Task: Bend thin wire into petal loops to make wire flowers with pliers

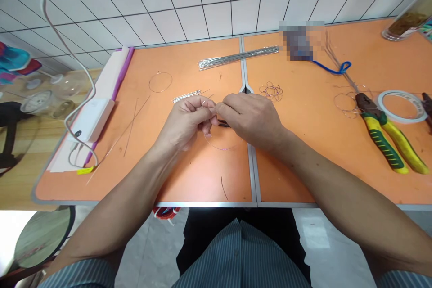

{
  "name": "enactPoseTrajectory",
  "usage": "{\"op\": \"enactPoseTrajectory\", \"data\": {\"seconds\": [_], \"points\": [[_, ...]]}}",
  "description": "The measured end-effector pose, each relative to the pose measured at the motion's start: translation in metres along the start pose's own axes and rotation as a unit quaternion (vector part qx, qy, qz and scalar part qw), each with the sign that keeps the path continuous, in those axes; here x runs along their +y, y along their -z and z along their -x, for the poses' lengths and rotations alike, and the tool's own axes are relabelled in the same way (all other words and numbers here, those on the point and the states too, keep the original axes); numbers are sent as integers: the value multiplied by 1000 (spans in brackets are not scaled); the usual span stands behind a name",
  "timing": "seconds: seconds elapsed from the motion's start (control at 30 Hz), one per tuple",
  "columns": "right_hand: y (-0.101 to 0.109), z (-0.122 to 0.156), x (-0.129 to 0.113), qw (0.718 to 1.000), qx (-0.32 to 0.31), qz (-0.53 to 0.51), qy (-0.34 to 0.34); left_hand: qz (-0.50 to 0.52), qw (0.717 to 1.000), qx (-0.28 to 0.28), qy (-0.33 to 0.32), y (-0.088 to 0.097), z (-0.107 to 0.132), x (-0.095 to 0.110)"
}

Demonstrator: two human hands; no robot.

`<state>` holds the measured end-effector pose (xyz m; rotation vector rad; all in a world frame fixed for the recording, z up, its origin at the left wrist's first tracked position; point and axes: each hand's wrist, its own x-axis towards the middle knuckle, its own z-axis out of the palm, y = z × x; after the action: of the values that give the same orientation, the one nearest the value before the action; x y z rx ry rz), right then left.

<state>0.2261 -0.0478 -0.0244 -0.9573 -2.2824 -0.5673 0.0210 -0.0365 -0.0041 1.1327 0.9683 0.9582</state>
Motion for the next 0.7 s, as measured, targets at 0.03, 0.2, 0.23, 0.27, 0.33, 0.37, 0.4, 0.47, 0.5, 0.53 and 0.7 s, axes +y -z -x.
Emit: {"op": "enactPoseTrajectory", "data": {"seconds": [0.03, 0.2, 0.23, 0.27, 0.33, 0.37, 0.4, 0.47, 0.5, 0.53, 0.7], "points": [[0, 0, 0, 1000, -10, 0, 2, 1, 1000, 0, -1, 0, 0, 0], [1, -2, 1, 1000, -12, -9, 8, 5, 1000, -7, -1, -2, 0, -2], [1, -2, 1, 1000, -6, -11, 8, 3, 1000, -7, 1, -2, -1, -2], [1, -3, 0, 1000, -1, -13, 7, 0, 1000, -7, 2, -1, -1, -3], [0, -3, 0, 1000, 4, -24, 1, -5, 1000, -6, 3, -1, 0, -4], [0, -2, 0, 999, 4, -34, -5, -8, 1000, -6, 2, -1, 0, -4], [0, -2, -1, 999, 4, -47, -15, -12, 1000, -8, 0, -1, 0, -5], [-2, 0, -1, 995, 1, -85, -49, -19, 1000, -12, -7, 0, 0, -6], [-2, 0, -2, 991, -1, -111, -69, -21, 1000, -14, -12, 0, 0, -6], [-2, 1, -2, 986, -4, -139, -90, -23, 999, -16, -17, 0, 0, -6], [2, -5, -6, 938, -15, -285, -197, -24, 999, -17, -35, 0, 1, -7]]}}
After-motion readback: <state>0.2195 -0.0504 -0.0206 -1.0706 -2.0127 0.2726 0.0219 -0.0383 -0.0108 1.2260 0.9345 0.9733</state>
